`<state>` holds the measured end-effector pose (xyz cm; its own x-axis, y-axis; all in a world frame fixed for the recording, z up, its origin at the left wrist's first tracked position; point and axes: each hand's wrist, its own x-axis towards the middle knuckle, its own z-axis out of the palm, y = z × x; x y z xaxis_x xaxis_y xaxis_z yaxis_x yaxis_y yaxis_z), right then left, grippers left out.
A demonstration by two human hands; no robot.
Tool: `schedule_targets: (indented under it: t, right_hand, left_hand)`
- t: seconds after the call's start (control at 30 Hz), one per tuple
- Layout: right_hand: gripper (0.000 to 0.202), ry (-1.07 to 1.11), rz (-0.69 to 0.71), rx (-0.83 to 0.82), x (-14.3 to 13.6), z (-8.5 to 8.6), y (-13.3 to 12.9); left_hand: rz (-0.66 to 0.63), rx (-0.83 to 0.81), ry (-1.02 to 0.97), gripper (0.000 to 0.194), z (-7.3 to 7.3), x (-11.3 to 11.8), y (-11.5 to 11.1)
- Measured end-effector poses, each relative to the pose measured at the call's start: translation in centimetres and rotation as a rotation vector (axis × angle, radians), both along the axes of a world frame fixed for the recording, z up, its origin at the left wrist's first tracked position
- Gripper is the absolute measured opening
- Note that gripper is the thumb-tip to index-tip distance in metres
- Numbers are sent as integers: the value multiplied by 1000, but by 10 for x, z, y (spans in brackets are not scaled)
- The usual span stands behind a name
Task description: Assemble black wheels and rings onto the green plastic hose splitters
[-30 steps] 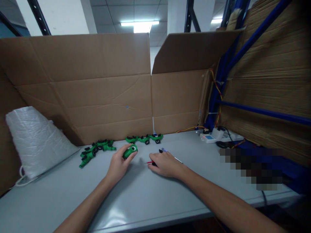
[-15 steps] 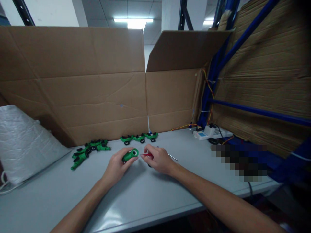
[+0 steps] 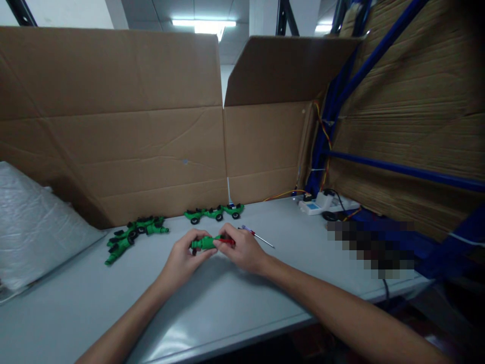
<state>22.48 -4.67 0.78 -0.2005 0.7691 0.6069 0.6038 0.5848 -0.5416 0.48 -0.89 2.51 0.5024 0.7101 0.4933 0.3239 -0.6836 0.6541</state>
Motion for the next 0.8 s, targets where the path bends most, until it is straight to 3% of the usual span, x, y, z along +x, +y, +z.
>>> schedule_targets:
  t: [0.2, 0.53, 0.8]
  right_hand:
    - [25, 55, 59, 8, -1, 1, -1]
    - [29, 20, 70, 7, 0, 0, 0]
    - [27, 2, 67, -1, 1, 2, -2]
  left_hand:
    - [-125, -107, -104, 23, 4, 3, 0]
    - [-66, -256, -73, 41, -11, 1, 7]
    - [-138, -403, -160, 43, -2, 6, 2]
